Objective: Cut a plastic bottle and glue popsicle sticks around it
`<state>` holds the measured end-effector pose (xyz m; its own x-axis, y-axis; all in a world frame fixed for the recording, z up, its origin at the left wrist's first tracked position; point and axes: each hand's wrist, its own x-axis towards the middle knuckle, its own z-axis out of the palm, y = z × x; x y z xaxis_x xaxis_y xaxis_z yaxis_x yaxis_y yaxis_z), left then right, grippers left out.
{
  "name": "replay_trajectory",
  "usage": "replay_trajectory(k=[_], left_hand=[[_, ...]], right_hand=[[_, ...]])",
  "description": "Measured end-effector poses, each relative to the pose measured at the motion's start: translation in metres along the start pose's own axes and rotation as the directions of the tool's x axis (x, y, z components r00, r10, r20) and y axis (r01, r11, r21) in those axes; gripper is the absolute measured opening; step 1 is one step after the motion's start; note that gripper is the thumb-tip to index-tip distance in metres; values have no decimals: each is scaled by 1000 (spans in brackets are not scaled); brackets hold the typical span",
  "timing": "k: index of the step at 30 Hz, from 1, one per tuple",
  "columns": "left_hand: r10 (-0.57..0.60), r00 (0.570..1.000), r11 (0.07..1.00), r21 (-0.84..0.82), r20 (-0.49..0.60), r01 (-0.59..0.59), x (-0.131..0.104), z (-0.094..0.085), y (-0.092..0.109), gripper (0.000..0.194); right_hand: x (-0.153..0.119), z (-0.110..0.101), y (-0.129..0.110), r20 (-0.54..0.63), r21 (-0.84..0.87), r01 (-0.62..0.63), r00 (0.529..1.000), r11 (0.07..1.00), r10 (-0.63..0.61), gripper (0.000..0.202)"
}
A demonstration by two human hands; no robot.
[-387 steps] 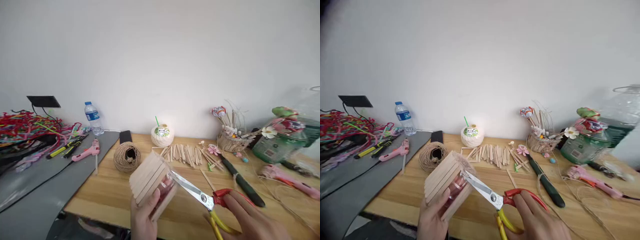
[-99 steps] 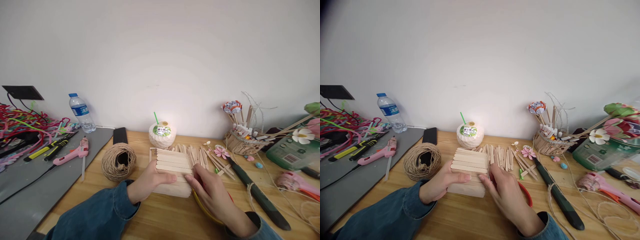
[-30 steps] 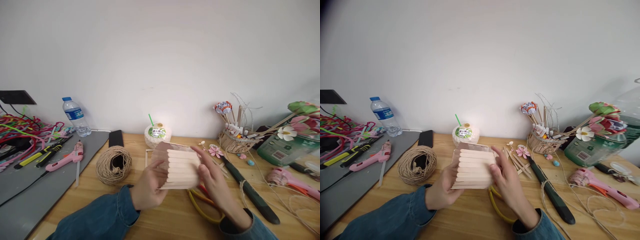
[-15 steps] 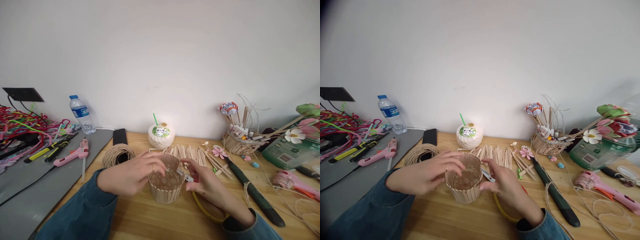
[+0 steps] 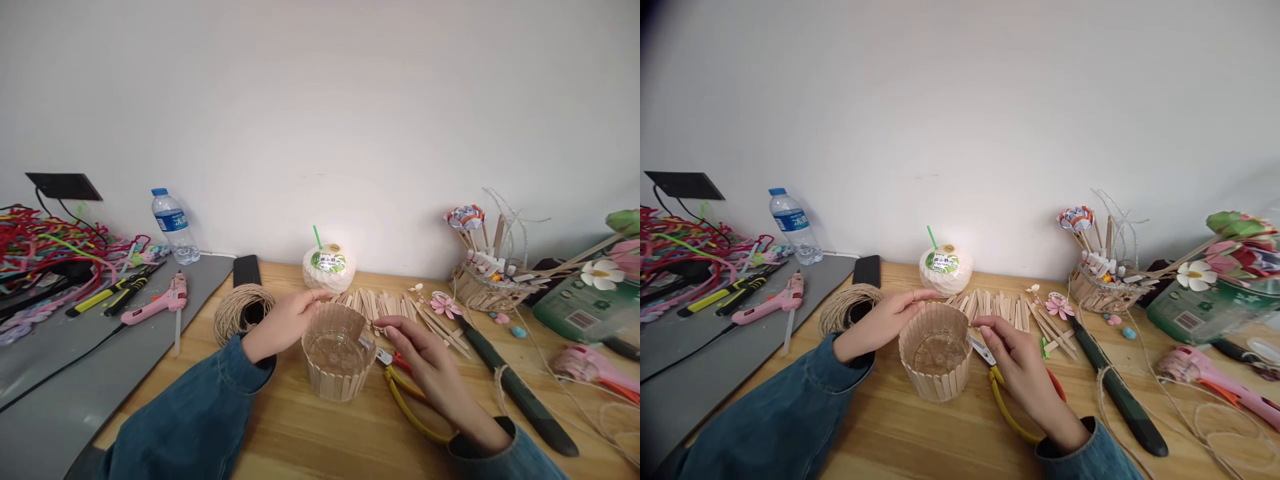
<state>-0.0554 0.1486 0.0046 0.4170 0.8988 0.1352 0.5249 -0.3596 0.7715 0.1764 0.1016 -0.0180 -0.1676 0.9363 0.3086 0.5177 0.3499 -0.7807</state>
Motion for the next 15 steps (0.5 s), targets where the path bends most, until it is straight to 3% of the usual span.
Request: replay_trajectory(k=[7,15], left_hand=[[-13,1000,995,-102,15,15,6,13,-13,36],[33,999,981,-192,40,-24,8,16,-13,35]], right_hand=[[4,6,-3,161,287,-160,980,944,118,37],[3,12,2,259,362,-128,965,923,32,36]])
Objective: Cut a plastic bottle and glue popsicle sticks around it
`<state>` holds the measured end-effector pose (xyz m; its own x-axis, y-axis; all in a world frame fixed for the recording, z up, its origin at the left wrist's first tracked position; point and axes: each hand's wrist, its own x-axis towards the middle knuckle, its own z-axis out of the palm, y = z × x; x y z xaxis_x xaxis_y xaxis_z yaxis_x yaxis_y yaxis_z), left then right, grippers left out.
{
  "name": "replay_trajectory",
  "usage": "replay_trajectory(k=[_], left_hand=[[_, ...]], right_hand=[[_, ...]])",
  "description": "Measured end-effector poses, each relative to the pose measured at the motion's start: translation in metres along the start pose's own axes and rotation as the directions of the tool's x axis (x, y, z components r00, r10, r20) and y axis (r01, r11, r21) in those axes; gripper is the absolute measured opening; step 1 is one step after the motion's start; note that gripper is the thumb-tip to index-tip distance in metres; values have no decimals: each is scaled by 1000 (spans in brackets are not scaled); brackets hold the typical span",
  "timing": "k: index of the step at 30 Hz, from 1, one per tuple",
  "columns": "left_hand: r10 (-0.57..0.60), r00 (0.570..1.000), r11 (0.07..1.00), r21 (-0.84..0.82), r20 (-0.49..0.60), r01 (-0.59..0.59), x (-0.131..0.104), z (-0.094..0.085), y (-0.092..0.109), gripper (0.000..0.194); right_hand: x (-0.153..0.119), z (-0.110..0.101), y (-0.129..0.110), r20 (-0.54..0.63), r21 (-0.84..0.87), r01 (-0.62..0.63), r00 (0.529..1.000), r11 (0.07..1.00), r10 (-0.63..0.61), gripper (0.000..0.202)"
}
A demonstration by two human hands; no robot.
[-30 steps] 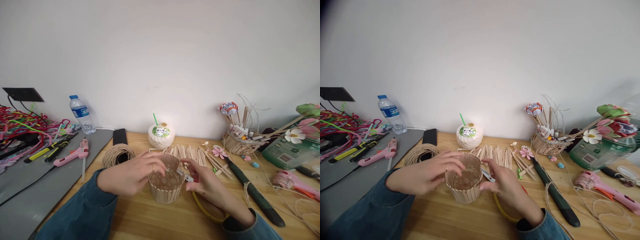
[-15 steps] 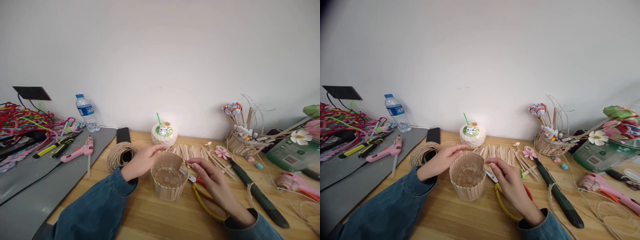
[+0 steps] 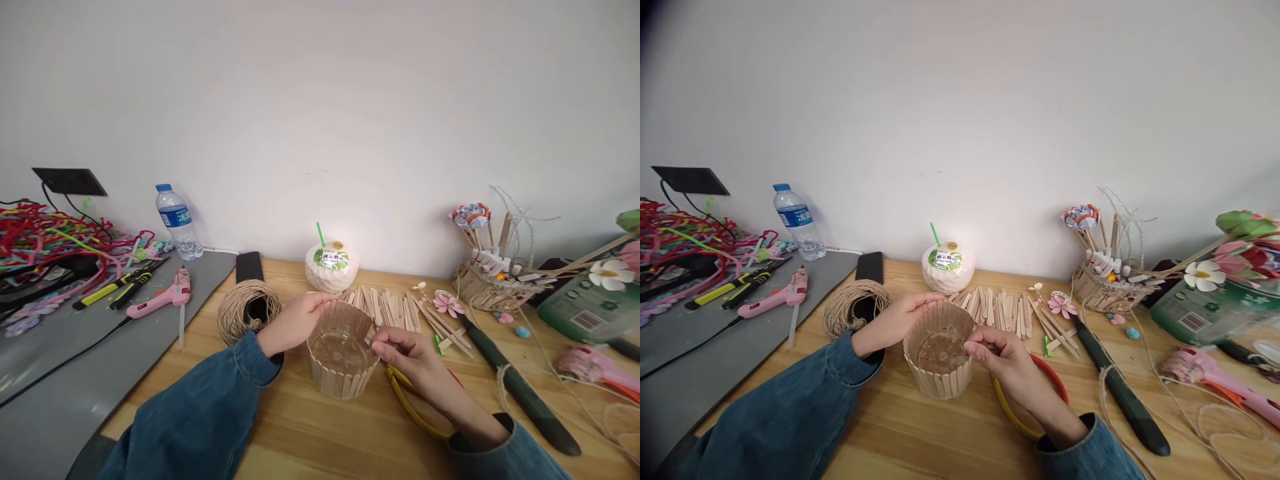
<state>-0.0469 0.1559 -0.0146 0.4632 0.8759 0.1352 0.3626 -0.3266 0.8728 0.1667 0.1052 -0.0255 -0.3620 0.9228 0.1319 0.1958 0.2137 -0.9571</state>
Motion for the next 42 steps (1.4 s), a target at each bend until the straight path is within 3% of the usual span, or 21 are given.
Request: replay_trajectory(k=[5,10,13,16,21,26,32,34,36,39,42], left_hand=[[-19,999,996,-83,-28,17,3,0,1,36],[-94,971,966,-256,-222,35,1,-16,11,48],[-108,951,969,-245,-290,35,-4,-28,21,46],[-116,958,981,-183,-263,68,-7,-33,24,38],[-171,972,984,-73,-164,161,-8,-31,14,27],[-260,965,960,-115,-32,255,-8,-26,13,28],[-189,980,968,-158,64,197,-3,-21,10,31],[-153,982,972,-163,109,170,-2,-21,7,34],[-116,987,990,-65,115,124,-3,-22,7,37],[-93,994,984,159,63,82,-5,-22,9,37],[-89,995,963,259,37,77,-8,-22,12,35]], right_hand=[[-4,0,-4,62,-35,36,997,999,-33,33],[-12,10,-11,99,-212,139,988,967,-120,33],[-20,18,-12,75,-371,243,970,896,-232,33],[-24,19,-11,21,-482,286,949,828,-315,43],[-20,10,-7,-98,-612,189,945,768,-311,39],[-14,10,-5,9,-639,181,974,748,-227,40],[-16,12,-7,62,-552,188,981,812,-185,37],[-18,10,-9,43,-491,162,986,856,-162,36],[-18,6,-12,-18,-459,132,987,878,-158,36],[-15,-1,-14,-124,-552,77,977,830,-173,36],[-12,-10,-13,-190,-683,-13,969,730,-160,37]])
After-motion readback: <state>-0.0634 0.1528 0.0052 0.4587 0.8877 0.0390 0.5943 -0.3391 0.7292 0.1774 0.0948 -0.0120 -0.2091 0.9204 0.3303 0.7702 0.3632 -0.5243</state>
